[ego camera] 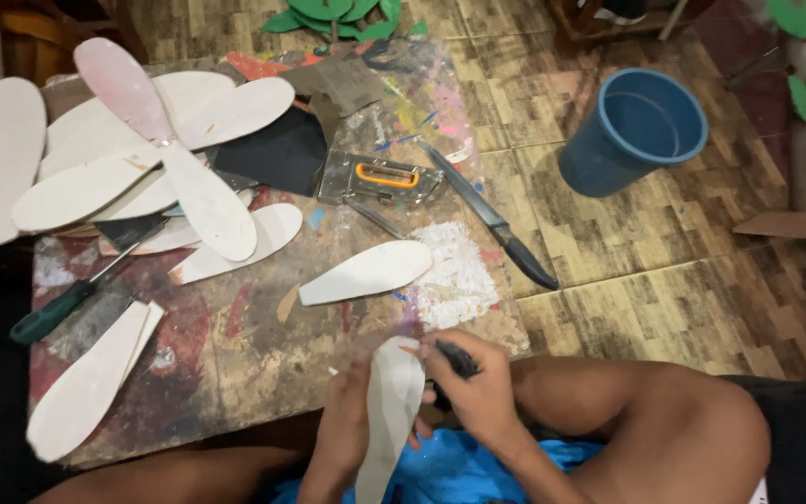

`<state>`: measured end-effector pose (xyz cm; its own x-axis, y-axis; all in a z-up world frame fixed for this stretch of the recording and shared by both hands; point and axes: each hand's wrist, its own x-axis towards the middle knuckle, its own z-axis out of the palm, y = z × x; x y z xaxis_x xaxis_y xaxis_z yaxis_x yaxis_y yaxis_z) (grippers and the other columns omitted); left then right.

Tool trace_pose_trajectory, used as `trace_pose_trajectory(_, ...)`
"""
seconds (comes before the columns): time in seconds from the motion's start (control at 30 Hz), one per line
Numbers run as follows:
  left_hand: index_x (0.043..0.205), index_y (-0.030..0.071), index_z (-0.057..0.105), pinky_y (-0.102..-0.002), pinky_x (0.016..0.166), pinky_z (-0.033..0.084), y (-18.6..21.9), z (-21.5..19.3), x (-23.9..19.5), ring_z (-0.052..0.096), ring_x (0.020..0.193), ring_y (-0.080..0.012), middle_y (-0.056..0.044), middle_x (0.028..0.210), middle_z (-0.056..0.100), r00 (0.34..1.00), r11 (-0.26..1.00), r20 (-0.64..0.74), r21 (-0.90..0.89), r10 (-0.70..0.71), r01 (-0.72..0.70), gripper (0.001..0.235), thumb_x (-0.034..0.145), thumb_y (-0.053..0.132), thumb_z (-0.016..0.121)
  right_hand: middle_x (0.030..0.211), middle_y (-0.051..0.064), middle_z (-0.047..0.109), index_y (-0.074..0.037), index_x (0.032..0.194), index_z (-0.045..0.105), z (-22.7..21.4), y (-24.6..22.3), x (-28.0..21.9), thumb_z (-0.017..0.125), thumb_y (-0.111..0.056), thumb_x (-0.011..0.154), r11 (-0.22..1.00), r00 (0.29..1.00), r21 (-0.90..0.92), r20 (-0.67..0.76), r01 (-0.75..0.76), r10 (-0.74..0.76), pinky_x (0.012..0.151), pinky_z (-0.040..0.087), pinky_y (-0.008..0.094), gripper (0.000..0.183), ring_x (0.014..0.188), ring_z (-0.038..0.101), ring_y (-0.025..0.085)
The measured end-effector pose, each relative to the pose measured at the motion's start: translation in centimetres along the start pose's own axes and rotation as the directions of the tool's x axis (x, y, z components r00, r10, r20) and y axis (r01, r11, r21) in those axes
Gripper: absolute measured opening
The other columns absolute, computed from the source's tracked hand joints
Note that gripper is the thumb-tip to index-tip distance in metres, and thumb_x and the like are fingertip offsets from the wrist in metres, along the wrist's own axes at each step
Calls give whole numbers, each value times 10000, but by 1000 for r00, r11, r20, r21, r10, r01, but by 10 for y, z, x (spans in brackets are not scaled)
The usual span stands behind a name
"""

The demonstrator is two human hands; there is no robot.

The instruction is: Sanding the edges of white wooden petals using sandpaper on a cluttered workbench.

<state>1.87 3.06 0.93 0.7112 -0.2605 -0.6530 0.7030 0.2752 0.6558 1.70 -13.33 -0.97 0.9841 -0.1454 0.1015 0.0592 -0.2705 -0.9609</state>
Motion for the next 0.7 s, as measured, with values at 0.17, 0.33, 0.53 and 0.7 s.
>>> trace_pose_trajectory(0.17,1325,13,753,-462,519,620,-7,-2,5,743,578,-429,-345,850,800,997,997,12,17,-72,72,739,961,503,337,710,-2,658,-65,756,701,-4,6,-1,687,-118,868,998,998,28,29,-59,58,646,488,271,125,718,595,94)
trace_pose_trajectory(0.33,1280,-7,740,-423,715,551,-9,-9,12,678,851,-336,-246,1041,745,978,979,-84,47,-192,196,623,995,461,444,715,-12,660,-66,770,735,-6,28,1,721,-148,864,991,989,14,-64,-132,132,645,477,268,125,719,583,91)
trace_pose_trajectory(0.53,1563,213,438,-341,1135,354,-49,-22,32,472,1406,-153,-17,1581,505,971,942,151,254,185,-220,644,945,322,586,569,-41,510,-133,647,586,-18,13,14,713,-208,914,972,968,-14,-85,-237,235,536,399,268,305,557,484,81)
trace_pose_trajectory(0.7,1510,425,602,-343,1205,408,-20,8,8,466,1514,-186,46,1699,406,984,947,-18,267,-180,178,575,1001,225,424,909,10,743,-132,1104,753,-25,19,20,479,-404,1033,989,989,-75,-83,-129,123,833,492,270,393,882,680,133)
